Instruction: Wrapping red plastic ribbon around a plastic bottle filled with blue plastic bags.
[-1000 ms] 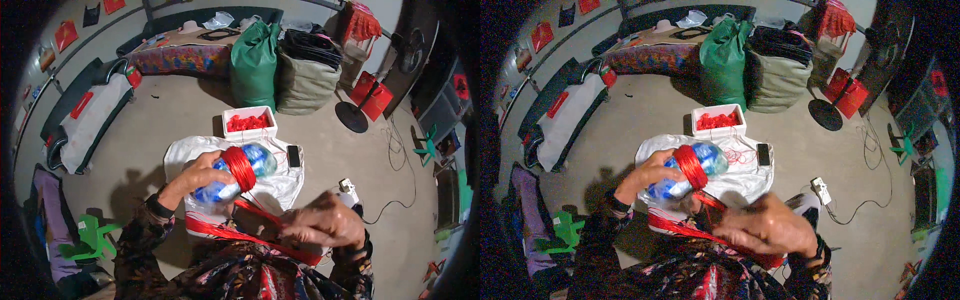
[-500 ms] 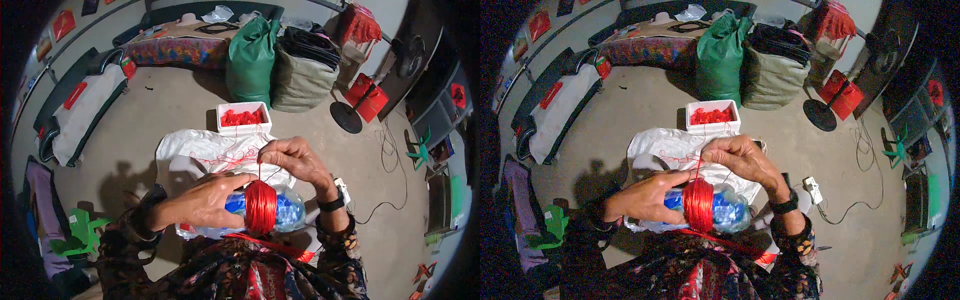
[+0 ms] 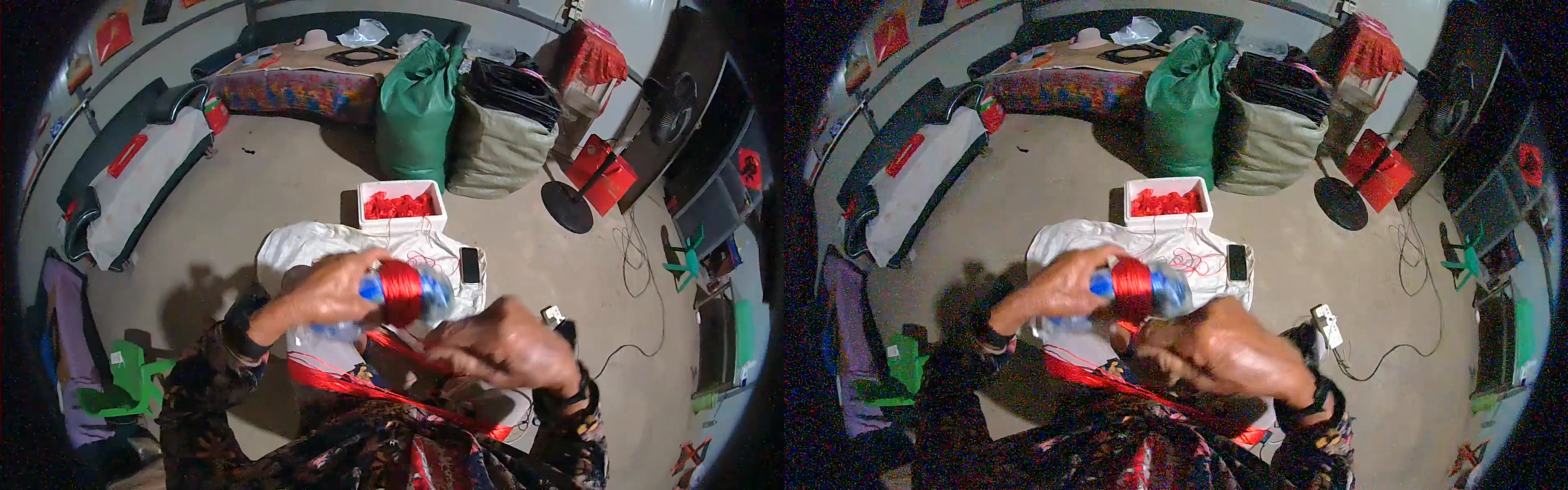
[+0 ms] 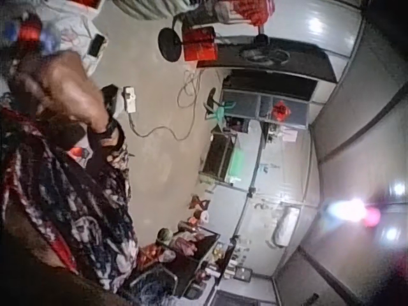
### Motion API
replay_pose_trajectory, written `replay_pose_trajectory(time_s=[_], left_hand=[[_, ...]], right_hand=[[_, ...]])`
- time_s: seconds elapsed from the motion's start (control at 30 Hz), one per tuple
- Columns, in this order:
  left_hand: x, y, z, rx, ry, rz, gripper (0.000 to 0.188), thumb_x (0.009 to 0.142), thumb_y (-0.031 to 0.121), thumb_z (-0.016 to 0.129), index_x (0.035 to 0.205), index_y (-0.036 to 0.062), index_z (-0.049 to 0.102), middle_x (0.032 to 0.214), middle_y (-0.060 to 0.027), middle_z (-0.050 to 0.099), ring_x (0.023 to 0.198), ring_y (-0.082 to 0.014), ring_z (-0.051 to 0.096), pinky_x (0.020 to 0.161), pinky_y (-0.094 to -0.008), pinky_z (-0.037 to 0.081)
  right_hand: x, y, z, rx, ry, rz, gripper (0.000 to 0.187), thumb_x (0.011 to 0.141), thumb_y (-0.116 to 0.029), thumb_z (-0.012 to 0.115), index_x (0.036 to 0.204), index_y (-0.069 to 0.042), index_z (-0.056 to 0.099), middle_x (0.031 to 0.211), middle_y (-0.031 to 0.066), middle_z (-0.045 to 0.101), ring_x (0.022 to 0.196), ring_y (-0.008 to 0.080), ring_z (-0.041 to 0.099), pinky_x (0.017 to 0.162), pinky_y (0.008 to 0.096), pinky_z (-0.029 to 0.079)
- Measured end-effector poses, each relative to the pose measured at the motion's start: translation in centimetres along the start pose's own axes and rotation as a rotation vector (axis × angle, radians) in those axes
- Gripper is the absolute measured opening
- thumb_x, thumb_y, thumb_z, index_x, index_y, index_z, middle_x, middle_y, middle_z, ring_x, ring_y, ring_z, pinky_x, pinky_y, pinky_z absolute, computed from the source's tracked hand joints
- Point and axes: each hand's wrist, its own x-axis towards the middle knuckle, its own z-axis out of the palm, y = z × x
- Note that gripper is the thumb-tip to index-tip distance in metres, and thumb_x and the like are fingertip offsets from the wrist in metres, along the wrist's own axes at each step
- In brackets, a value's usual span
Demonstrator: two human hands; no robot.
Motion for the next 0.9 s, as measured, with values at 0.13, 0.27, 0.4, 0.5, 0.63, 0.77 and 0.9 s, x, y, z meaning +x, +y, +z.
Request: replay_pose_trajectory(time_s=[0.13,0.27,0.4,0.5,0.63,0.77,0.9], left_hand=[[-1.7,5.3,0.7,0.134,-0.296,0.094,0.074,0.067,0.033,0.070,0.127,-0.0032,0.048,0.100,-0.0252,0.063,0.096,-0.0370,0.062,0.085,-0.0422,0.048],[-2.3,7.3,-1.6,-0.263,-0.133,0.166,0.074,0.065,0.020,0.076,0.130,0.0016,0.047,0.113,-0.0166,0.060,0.110,-0.0267,0.059,0.096,-0.0364,0.045],[-0.8,4.0,-3.6,-0.464,-0.040,-0.039,0.086,0.056,0.012,0.082,0.134,0.0002,0.048,0.127,-0.0097,0.058,0.123,-0.0204,0.051,0.110,-0.0352,0.033],[0.1,1.0,-3.0,-0.681,-0.021,-0.105,0.082,0.056,0.010,0.080,0.132,0.0002,0.051,0.124,-0.0074,0.060,0.118,-0.0176,0.053,0.108,-0.0334,0.036],[-0.9,2.3,-3.5,-0.841,-0.040,-0.241,0.075,0.060,0.015,0.079,0.129,0.0013,0.054,0.119,-0.0077,0.062,0.111,-0.0170,0.056,0.101,-0.0319,0.041],[-0.4,1.6,-2.9,-0.849,-0.036,-0.242,0.071,0.062,0.021,0.077,0.127,0.0015,0.056,0.113,-0.0078,0.064,0.103,-0.0172,0.060,0.095,-0.0316,0.044],[-0.5,-1.9,-3.3,-0.630,0.019,-0.190,0.067,0.064,0.021,0.076,0.125,0.0027,0.058,0.111,-0.0074,0.066,0.101,-0.0170,0.061,0.094,-0.0325,0.045]], right_hand=[[2.4,1.9,-3.7,0.150,0.058,0.085,0.015,0.091,-0.016,0.067,0.093,-0.002,0.070,0.087,0.0101,0.071,0.075,0.0211,0.069,0.067,0.0317,0.053],[0.7,8.2,2.2,0.875,0.220,0.326,0.027,0.093,-0.024,0.065,0.109,-0.003,0.069,0.103,0.0035,0.071,0.095,0.0104,0.063,0.086,0.0271,0.050],[-3.6,11.0,9.0,0.770,0.232,0.349,0.029,0.095,-0.025,0.062,0.112,-0.002,0.067,0.105,0.0025,0.069,0.098,0.0110,0.062,0.090,0.0274,0.048],[-2.8,12.2,10.2,0.863,-0.042,0.545,0.026,0.098,-0.024,0.059,0.108,-0.002,0.067,0.099,0.0013,0.068,0.093,0.0110,0.059,0.086,0.0279,0.048],[-3.1,13.3,10.3,0.668,0.041,0.450,0.028,0.100,-0.026,0.057,0.101,0.000,0.067,0.091,-0.0014,0.066,0.086,0.0089,0.057,0.079,0.0260,0.048],[-5.2,12.9,10.8,0.866,0.034,0.536,0.024,0.100,-0.021,0.056,0.101,0.001,0.066,0.092,-0.0003,0.065,0.087,0.0106,0.056,0.078,0.0262,0.047],[-3.8,7.5,9.4,0.515,0.019,0.439,0.032,0.101,-0.030,0.054,0.103,0.000,0.066,0.081,0.0032,0.064,0.078,0.0084,0.052,0.072,0.0266,0.044]])
